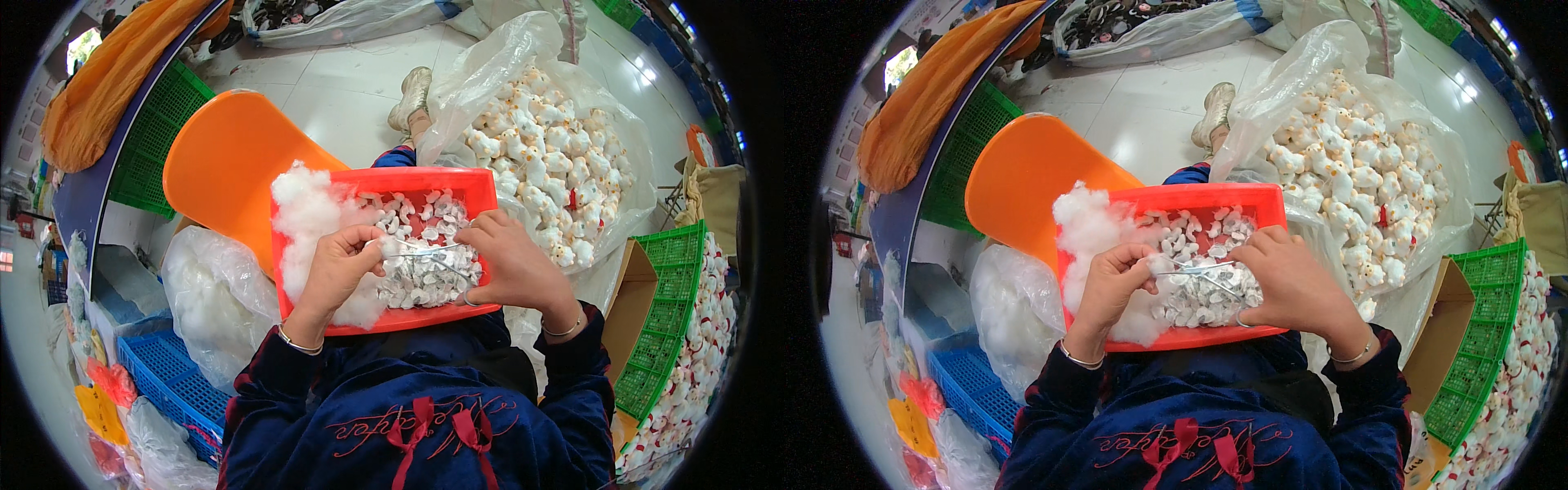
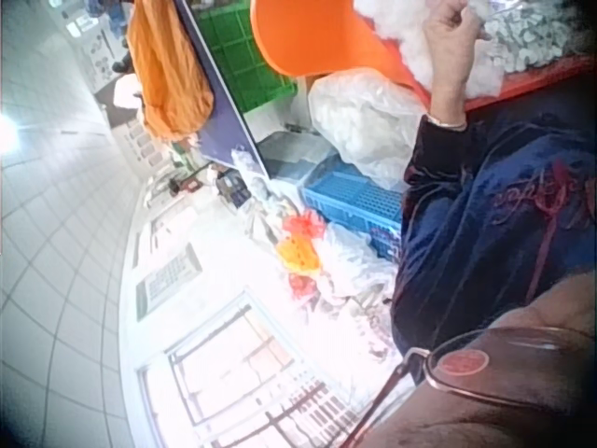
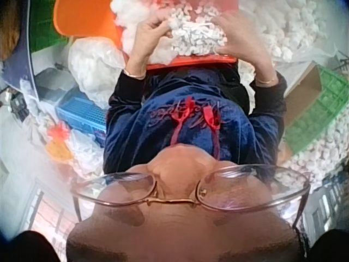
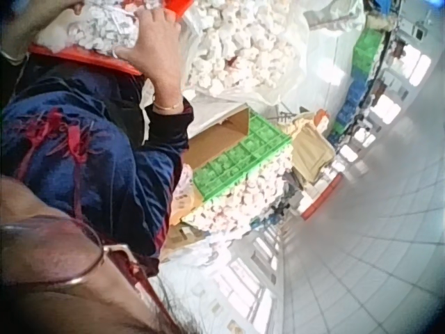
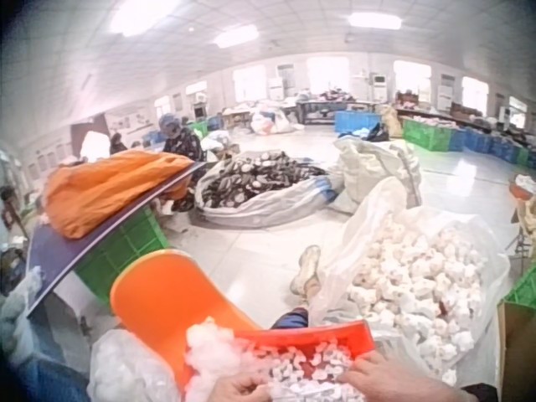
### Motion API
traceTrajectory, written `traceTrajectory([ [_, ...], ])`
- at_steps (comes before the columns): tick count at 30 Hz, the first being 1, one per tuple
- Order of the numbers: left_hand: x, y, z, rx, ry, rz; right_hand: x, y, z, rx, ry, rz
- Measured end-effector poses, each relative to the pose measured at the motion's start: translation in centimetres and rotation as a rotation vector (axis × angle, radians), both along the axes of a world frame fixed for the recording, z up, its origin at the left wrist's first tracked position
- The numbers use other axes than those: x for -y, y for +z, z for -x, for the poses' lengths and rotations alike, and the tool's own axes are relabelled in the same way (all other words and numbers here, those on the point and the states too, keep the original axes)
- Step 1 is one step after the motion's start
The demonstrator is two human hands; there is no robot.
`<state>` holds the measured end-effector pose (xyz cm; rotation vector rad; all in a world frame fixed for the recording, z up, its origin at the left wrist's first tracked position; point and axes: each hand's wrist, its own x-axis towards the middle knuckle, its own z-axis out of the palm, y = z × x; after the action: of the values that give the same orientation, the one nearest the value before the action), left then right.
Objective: The person sits on a chair and uses scissors to trim white cotton pieces in a red tray on their lap. They repeatedly pick up cotton, cut it, and place the trimmed pieces back into the tray.
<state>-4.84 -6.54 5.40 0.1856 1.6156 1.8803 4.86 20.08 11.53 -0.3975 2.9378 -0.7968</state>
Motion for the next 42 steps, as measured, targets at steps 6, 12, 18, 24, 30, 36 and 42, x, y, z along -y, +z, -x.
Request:
traceTrajectory([
  [6,0.0,0.4,-0.2,-0.063,0.014,0.026,0.2,-0.5,0.2,0.158,0.026,-0.081],
  [12,0.1,0.2,-0.1,-0.123,-0.030,0.100,1.1,0.1,0.6,0.155,0.081,-0.114],
  [18,0.6,-0.8,0.3,-0.001,0.069,-0.073,0.3,-1.0,-0.2,0.082,-0.013,-0.007],
  [24,0.7,-1.0,0.4,0.225,0.065,-0.252,1.7,-2.6,-0.6,-0.010,-0.054,0.141],
  [30,0.7,-0.6,0.2,0.170,0.099,-0.178,1.9,-3.5,-0.7,0.082,-0.026,0.117],
  [36,0.1,0.7,-0.3,-0.084,-0.032,0.131,0.9,-1.8,-0.2,0.103,0.074,-0.017],
  [42,0.6,0.5,-0.8,-0.113,-0.110,0.103,1.2,-1.5,0.0,-0.031,0.087,0.017],
])
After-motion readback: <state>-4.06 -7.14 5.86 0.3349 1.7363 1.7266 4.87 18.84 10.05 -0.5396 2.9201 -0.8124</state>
